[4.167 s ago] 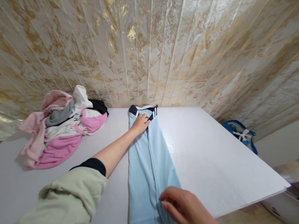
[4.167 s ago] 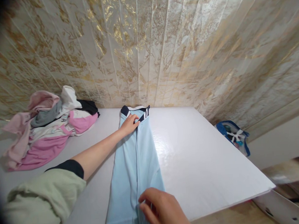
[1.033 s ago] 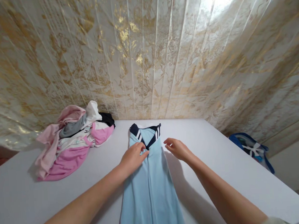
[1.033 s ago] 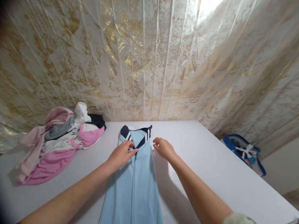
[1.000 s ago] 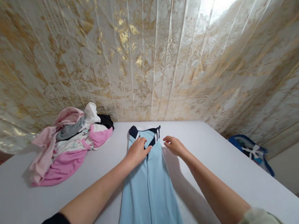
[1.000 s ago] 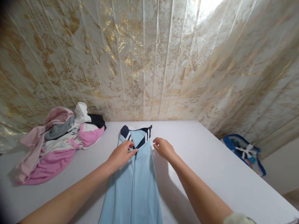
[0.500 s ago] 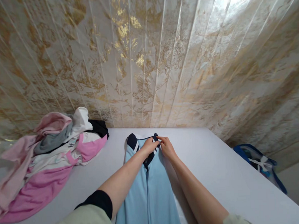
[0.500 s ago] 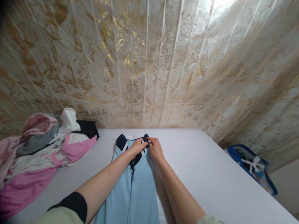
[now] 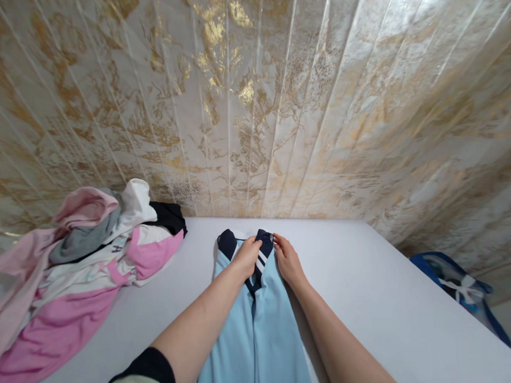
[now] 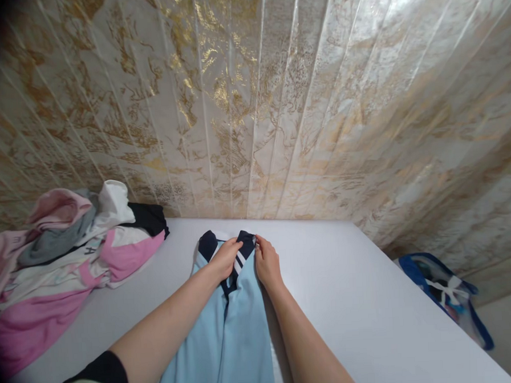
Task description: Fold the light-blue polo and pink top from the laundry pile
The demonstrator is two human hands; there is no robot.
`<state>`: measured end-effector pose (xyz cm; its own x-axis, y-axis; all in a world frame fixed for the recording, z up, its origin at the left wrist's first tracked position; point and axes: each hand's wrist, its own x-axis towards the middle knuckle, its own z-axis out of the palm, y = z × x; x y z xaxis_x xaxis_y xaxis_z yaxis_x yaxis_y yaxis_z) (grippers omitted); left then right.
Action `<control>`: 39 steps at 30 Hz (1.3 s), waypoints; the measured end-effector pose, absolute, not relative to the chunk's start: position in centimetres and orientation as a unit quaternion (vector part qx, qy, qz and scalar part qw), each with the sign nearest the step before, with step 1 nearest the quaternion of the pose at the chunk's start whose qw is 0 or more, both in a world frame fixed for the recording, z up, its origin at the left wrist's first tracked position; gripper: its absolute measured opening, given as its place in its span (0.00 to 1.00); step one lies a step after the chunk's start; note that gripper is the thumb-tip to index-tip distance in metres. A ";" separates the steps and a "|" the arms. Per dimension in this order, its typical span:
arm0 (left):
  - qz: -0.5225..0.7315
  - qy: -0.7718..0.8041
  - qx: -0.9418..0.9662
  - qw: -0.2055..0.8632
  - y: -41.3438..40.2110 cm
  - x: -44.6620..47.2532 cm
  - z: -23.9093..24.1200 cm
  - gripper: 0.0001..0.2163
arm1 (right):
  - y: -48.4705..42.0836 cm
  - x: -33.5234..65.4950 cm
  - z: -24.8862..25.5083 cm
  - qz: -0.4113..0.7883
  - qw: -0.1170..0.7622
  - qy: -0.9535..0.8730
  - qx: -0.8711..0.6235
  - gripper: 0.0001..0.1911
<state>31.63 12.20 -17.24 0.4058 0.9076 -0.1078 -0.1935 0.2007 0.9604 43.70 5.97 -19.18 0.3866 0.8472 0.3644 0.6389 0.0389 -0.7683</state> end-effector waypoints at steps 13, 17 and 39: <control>0.394 0.283 0.452 0.749 12.3 31.4 -16.6 0.14 | 7.2 43.9 -18.6 0.155 0.487 -0.526 -0.679 0.19; 0.398 0.274 0.482 0.731 12.1 31.7 -16.7 0.15 | 9.6 44.2 -17.8 0.207 0.496 -0.469 -0.701 0.15; 0.230 0.508 0.821 0.121 10.0 30.6 -14.5 0.12 | 7.9 41.2 -16.4 0.000 0.351 -0.577 -0.738 0.18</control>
<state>30.61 9.96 -14.46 0.3781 0.8898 0.2556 0.7783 -0.4551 0.4327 41.23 7.93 -16.37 0.3341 0.8512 0.4048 0.8512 -0.0880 -0.5174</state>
